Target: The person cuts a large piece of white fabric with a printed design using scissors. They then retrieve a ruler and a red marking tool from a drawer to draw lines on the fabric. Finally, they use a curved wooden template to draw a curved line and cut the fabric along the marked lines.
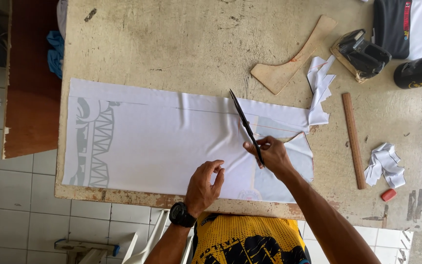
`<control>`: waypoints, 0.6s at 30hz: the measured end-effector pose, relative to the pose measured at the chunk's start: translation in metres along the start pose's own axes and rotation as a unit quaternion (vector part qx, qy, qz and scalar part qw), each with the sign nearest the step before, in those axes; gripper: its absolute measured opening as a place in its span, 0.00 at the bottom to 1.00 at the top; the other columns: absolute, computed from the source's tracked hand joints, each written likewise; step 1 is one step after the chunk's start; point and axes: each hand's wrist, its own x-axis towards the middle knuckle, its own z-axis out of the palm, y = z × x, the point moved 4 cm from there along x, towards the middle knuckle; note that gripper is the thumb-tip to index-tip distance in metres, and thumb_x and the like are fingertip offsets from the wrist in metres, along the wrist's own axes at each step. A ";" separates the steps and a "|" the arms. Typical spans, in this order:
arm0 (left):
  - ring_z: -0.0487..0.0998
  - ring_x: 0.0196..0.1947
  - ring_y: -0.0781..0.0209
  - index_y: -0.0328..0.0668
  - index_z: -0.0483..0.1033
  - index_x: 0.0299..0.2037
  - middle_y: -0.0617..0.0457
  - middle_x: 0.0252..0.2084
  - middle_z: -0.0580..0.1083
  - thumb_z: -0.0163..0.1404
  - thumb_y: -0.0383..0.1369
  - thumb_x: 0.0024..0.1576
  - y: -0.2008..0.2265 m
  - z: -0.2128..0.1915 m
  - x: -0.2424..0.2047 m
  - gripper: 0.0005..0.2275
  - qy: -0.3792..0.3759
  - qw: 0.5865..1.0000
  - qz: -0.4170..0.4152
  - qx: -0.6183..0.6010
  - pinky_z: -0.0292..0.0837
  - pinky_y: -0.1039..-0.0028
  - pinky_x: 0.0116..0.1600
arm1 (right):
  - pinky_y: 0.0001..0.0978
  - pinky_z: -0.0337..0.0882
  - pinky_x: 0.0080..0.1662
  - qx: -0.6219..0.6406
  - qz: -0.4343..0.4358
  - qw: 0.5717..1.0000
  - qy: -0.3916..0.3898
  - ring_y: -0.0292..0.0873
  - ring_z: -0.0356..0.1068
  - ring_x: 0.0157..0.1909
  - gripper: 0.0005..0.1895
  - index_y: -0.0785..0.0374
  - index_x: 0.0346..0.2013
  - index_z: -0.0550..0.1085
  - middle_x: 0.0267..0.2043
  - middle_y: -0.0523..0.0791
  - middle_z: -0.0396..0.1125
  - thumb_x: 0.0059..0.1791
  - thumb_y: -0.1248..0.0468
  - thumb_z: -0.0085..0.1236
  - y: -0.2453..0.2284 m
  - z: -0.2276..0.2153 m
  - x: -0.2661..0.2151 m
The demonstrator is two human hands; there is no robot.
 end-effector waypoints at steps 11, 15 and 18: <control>0.82 0.49 0.38 0.41 0.64 0.75 0.37 0.57 0.73 0.58 0.27 0.62 0.020 0.106 0.156 0.29 -0.091 0.942 0.112 0.302 0.81 0.52 0.50 | 0.34 0.73 0.23 0.069 -0.183 0.980 0.043 0.49 0.75 0.16 0.32 0.80 0.51 0.76 0.15 0.56 0.71 0.44 0.59 0.81 0.024 -0.138 -0.070; 0.81 0.41 0.34 0.44 0.52 0.79 0.38 0.59 0.65 0.67 0.23 0.52 -0.032 0.209 0.230 0.45 -0.221 0.933 0.089 0.271 0.79 0.50 0.45 | 0.26 0.71 0.16 0.009 -0.218 0.967 0.129 0.37 0.71 0.15 0.34 0.76 0.41 0.78 0.19 0.48 0.74 0.40 0.45 0.71 0.055 -0.232 -0.146; 0.81 0.35 0.35 0.39 0.60 0.75 0.37 0.54 0.72 0.43 0.16 0.59 -0.030 0.274 0.274 0.30 -0.164 0.932 0.162 0.280 0.77 0.50 0.37 | 0.35 0.69 0.18 0.058 -0.156 0.970 0.177 0.45 0.68 0.15 0.30 0.78 0.45 0.79 0.24 0.59 0.78 0.38 0.56 0.74 0.131 -0.303 -0.163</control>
